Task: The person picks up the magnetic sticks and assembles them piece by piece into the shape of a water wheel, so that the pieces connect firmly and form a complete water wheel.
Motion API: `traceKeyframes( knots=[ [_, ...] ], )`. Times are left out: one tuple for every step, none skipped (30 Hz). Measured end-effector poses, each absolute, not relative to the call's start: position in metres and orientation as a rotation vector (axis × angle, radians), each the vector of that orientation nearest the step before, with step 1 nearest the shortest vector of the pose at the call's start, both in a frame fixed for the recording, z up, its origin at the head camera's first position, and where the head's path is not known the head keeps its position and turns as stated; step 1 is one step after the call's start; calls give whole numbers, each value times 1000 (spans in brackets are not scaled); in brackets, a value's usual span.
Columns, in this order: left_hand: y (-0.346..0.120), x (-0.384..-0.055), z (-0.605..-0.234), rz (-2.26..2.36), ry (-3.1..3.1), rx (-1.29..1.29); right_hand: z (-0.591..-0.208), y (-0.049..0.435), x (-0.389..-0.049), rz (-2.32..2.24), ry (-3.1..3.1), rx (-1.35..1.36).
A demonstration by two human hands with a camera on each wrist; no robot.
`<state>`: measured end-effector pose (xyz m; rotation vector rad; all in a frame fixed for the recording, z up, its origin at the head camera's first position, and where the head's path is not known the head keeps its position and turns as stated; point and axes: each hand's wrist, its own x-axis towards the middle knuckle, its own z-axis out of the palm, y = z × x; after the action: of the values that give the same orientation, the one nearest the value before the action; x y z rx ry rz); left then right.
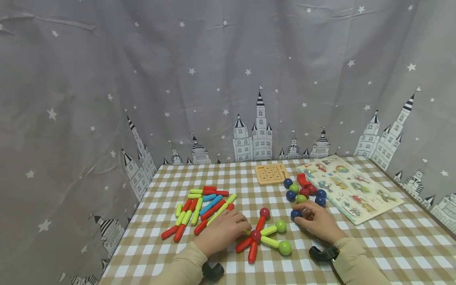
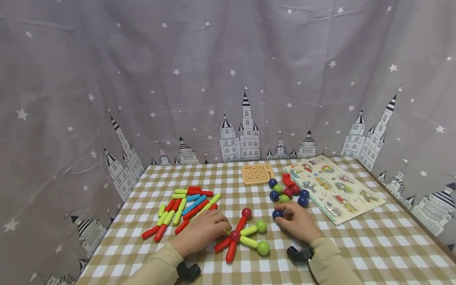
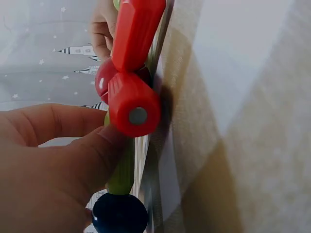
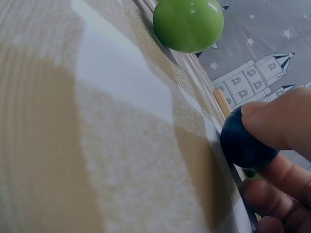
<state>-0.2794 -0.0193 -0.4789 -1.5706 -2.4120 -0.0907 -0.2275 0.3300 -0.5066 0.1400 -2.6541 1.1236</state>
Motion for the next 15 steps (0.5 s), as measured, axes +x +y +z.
traceKeyframes(
  knots=[
    [-19, -279, -478, -80, -2417, -1569, -507, 330, -228, 1128, -2658, 142],
    [-17, -278, -476, -68, -2423, -1569, -508, 329, -228, 1134, -2656, 145],
    [-16, -277, -473, -65, -2430, -1576, -508, 329, -229, 1145, -2651, 148],
    [-14, -276, -470, -54, -2434, -1592, -509, 329, -229, 1151, -2647, 151],
    [-11, -276, -465, -33, -2421, -1620, -509, 329, -229, 1154, -2645, 152],
    [-8, -276, -461, -16, -2407, -1656, -510, 329, -229, 1159, -2642, 153],
    [-4, -275, -457, -1, -2393, -1699, -510, 329, -229, 1162, -2639, 151],
    [0, -276, -452, 16, -2372, -1745, -510, 329, -229, 1164, -2638, 145],
    [3, -276, -448, 25, -2355, -1789, -510, 329, -229, 1168, -2635, 139],
    [6, -277, -445, 41, -2337, -1826, -510, 330, -229, 1172, -2636, 133],
    [9, -278, -443, 46, -2327, -1857, -509, 330, -229, 1178, -2637, 127],
    [11, -278, -441, 34, -2340, -1882, -509, 330, -229, 1182, -2638, 123],
    [12, -279, -441, 21, -2350, -1902, -509, 331, -229, 1187, -2640, 119],
    [13, -280, -440, 3, -2362, -1916, -509, 331, -229, 1187, -2643, 118],
    [13, -281, -441, -21, -2378, -1926, -508, 331, -229, 1184, -2647, 120]
  ],
)
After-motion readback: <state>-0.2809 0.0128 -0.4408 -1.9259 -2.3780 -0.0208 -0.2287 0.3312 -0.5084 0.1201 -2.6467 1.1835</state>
